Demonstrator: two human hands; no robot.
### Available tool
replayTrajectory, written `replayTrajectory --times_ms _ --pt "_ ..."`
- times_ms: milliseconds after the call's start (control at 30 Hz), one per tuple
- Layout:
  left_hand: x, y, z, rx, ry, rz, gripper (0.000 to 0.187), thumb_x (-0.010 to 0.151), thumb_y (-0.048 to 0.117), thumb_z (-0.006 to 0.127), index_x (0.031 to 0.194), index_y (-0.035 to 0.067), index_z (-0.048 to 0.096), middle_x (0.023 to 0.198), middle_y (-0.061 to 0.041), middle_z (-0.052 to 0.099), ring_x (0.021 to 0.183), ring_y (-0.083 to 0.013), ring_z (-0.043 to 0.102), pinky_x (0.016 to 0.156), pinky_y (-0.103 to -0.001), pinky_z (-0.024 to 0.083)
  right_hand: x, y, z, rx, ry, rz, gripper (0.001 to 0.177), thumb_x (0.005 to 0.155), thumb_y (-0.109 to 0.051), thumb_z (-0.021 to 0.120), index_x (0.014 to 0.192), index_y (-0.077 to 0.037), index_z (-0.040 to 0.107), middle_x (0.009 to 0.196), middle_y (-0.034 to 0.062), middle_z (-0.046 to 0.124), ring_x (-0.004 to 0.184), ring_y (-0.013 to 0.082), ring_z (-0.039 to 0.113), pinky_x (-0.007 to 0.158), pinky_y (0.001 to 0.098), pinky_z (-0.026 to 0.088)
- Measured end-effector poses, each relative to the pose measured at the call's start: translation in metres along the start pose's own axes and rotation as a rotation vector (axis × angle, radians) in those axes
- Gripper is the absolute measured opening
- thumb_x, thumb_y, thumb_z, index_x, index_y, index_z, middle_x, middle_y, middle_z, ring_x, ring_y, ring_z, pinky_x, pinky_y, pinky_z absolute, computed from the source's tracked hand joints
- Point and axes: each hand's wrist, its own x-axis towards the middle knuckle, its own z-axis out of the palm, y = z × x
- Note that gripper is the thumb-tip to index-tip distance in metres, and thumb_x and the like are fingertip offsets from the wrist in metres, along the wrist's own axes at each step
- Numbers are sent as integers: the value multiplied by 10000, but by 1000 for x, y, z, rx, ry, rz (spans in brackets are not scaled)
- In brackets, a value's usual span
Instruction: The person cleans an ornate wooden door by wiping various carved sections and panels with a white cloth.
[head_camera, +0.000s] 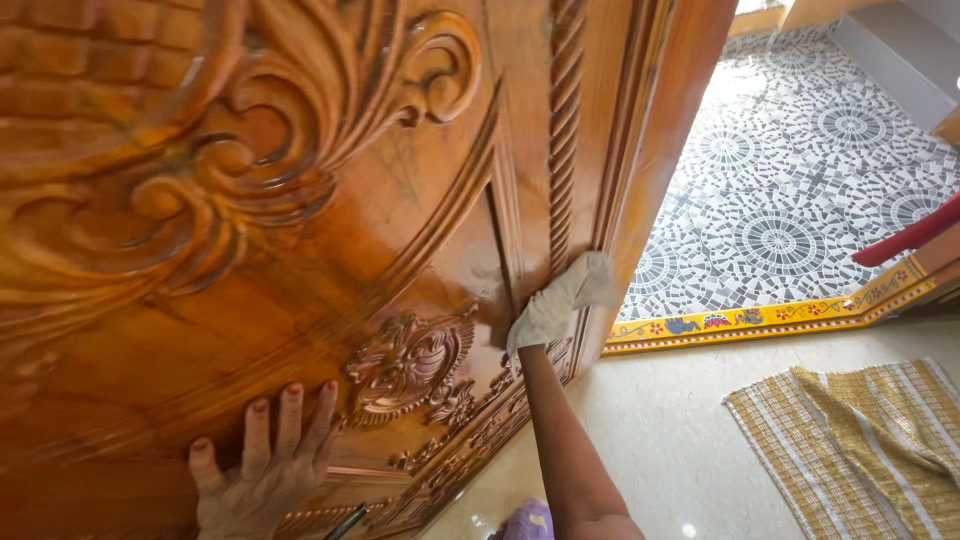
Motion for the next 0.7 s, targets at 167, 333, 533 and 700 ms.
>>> replayTrajectory --times_ms 167,333,533,700 --pt "4 10 10 -10 26 -24 625 1041 644 413 1554 320 561 1639 -98 438 1496 -320 362 1161 -721 181 30 -14 5 166 -66 269 606 1034 -90 501 1605 -15 312 1678 232 234 1562 354 192 1278 448 173" --pt "15 16 22 -5 48 -9 652 1028 671 413 1561 321 550 1639 -88 416 1488 -303 357 1158 -696 186 58 -55 3 139 -51 -254 603 1013 -113 538 1578 -16 350 1651 235 262 1539 379 226 1266 466 198" --pt "15 11 20 -14 21 -26 686 1012 703 413 1569 323 538 1639 -76 391 1479 -284 350 1154 -666 191 73 -72 -18 207 -194 -335 600 988 -141 583 1544 -17 395 1619 239 295 1511 408 266 1252 486 229" --pt "9 7 4 -62 -42 -39 715 998 729 413 1576 324 527 1639 -67 370 1472 -268 345 1151 -642 195 62 -139 -16 325 -201 -502 598 967 -164 620 1517 -18 433 1592 242 322 1488 433 300 1240 504 254"
